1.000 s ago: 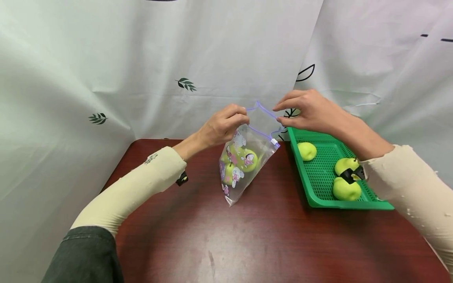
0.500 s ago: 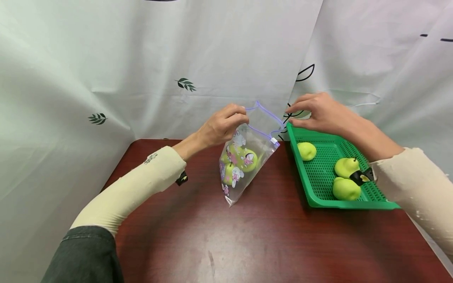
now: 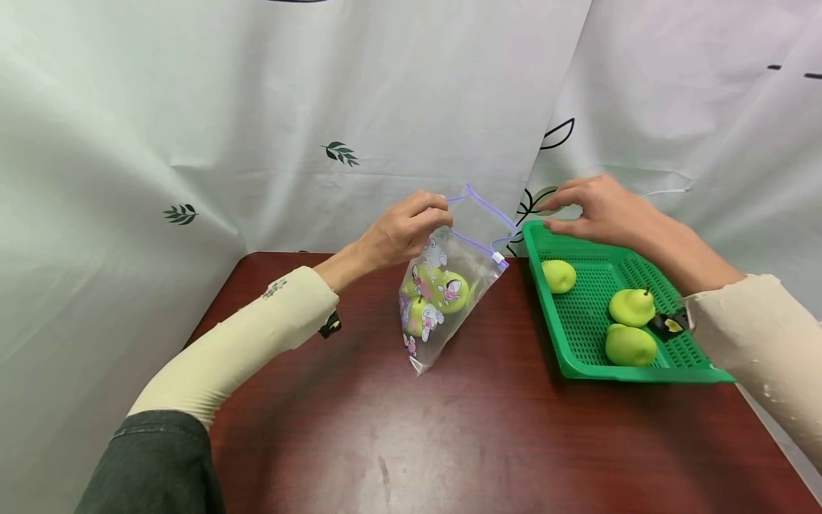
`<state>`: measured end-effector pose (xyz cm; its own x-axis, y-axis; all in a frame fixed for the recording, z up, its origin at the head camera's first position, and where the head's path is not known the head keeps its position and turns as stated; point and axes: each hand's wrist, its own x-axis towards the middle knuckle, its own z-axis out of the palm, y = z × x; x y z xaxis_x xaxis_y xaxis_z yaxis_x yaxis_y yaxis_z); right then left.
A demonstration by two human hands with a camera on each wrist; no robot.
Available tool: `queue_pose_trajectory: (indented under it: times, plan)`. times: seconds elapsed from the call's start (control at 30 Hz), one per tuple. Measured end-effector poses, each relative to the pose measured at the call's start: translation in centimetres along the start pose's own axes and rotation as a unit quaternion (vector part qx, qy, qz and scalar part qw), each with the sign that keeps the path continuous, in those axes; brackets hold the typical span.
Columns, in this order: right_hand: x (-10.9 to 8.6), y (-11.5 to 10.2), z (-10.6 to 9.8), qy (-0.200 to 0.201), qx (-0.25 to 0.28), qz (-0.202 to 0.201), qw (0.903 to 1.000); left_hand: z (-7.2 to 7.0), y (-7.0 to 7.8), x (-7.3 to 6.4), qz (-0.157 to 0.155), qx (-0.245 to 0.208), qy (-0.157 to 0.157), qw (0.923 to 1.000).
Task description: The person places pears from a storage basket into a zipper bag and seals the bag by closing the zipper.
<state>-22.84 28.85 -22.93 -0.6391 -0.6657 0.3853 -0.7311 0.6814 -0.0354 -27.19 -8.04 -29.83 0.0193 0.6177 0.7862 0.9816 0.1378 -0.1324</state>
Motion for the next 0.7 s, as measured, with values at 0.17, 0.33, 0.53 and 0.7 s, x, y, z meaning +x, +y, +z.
queue_pose_trajectory:
  times: [0.17,0.33,0.53,0.7]
  plan:
    - [-0.7,0.8,0.0,-0.021,-0.006,0.023,0.9995,0.0,0.1,0.0,-0.002,0.002,0.002,1.0]
    - [-1.8,1.3,-0.1,-0.051,-0.012,0.057,0.997,0.1,0.0,0.1,-0.003,0.002,0.005,1.0]
    - [-3.0,1.7,0.2,-0.086,-0.009,0.084,0.9927,0.3,0.0,0.0,0.006,0.003,0.006,1.0]
    - [-3.7,2.1,0.3,-0.095,-0.006,0.09,0.9913,0.5,0.1,-0.1,0.001,0.001,0.006,1.0]
